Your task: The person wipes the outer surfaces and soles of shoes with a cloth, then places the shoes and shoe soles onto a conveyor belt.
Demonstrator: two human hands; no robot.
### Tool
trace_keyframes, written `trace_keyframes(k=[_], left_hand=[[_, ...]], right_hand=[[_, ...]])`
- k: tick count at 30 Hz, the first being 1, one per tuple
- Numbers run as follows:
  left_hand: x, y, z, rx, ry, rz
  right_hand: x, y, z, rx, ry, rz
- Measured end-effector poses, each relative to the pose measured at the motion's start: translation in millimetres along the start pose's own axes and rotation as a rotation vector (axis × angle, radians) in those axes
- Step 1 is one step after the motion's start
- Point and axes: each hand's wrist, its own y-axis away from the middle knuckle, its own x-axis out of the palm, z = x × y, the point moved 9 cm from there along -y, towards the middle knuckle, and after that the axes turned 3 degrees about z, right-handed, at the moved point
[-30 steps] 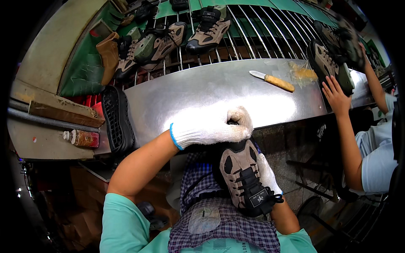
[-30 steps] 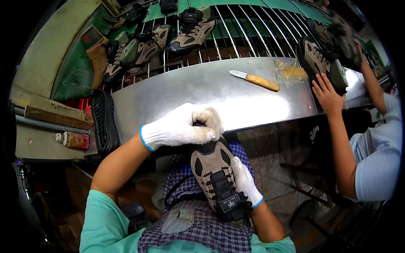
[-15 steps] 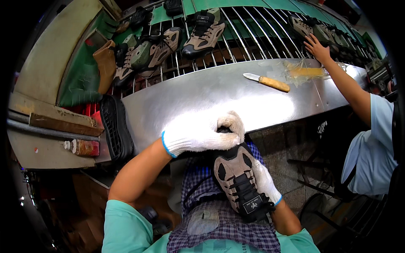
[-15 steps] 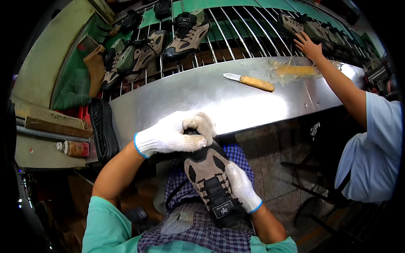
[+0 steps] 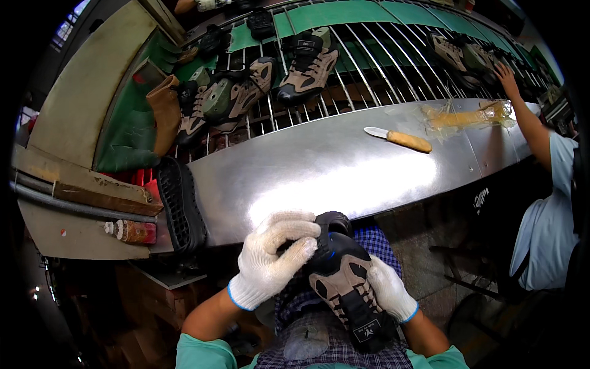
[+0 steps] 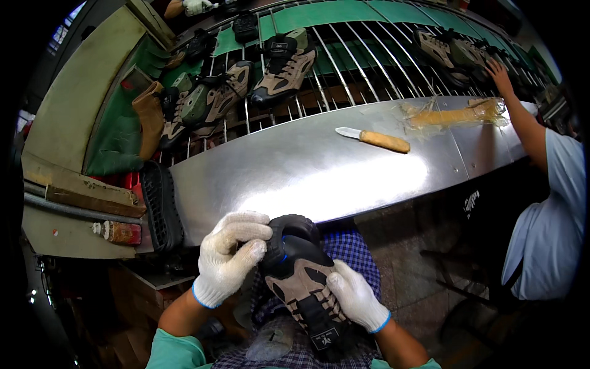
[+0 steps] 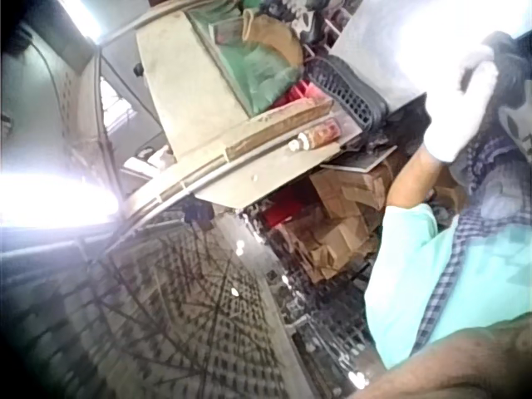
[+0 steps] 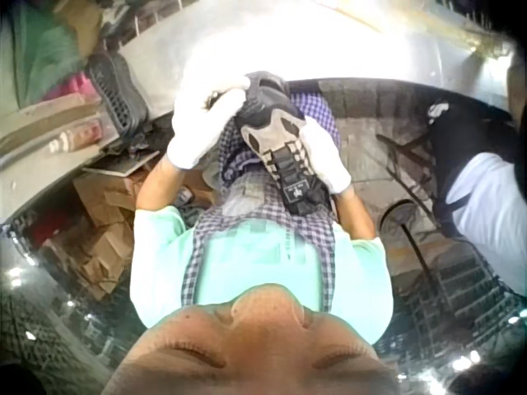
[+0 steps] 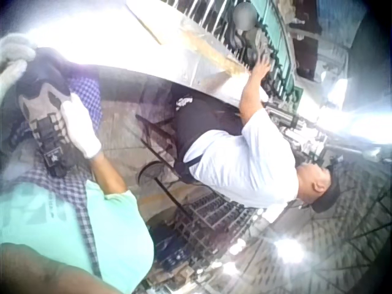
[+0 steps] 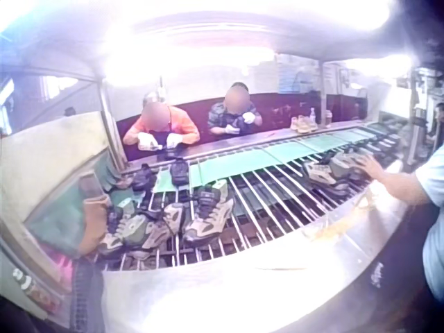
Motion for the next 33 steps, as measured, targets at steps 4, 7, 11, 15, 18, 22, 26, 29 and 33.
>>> trace_keyframes(k=[4, 7, 11, 15, 18, 22, 26, 29, 33], left_hand=[[-5, 11, 6, -0.062, 0.031, -0.003], [-8, 16, 10, -0.063, 0.024, -0.008], [-6, 17, 17, -0.1, 0.075, 0.012], [0, 12, 13, -0.025, 0.133, 0.211], [11, -6, -8, 0.16, -0.05, 0.458], [34, -34, -18, 0.34, -0.287, 0.538], [49, -55, -24, 0.575, -0.24, 0.552], [63, -65, -16, 0.548, -0.139, 0.614], [76, -77, 1, 0.502, -0.133, 0.612]], right_hand=[[2, -1, 4, 0.066, 0.098, 0.018], [5, -2, -2, 0.086, 0.07, 0.037], [8, -3, -2, 0.012, -0.018, 0.008], [5, -1, -6, 0.019, -0.082, 0.031], [-5, 2, -15, -0.044, -0.124, 0.002], [-21, 6, -40, -0.06, -0.381, -0.113], [-16, 17, -35, 0.168, -0.566, -0.115], [-1, 27, -21, 0.299, -0.616, -0.183], [-11, 29, -44, 0.314, -0.662, -0.25]])
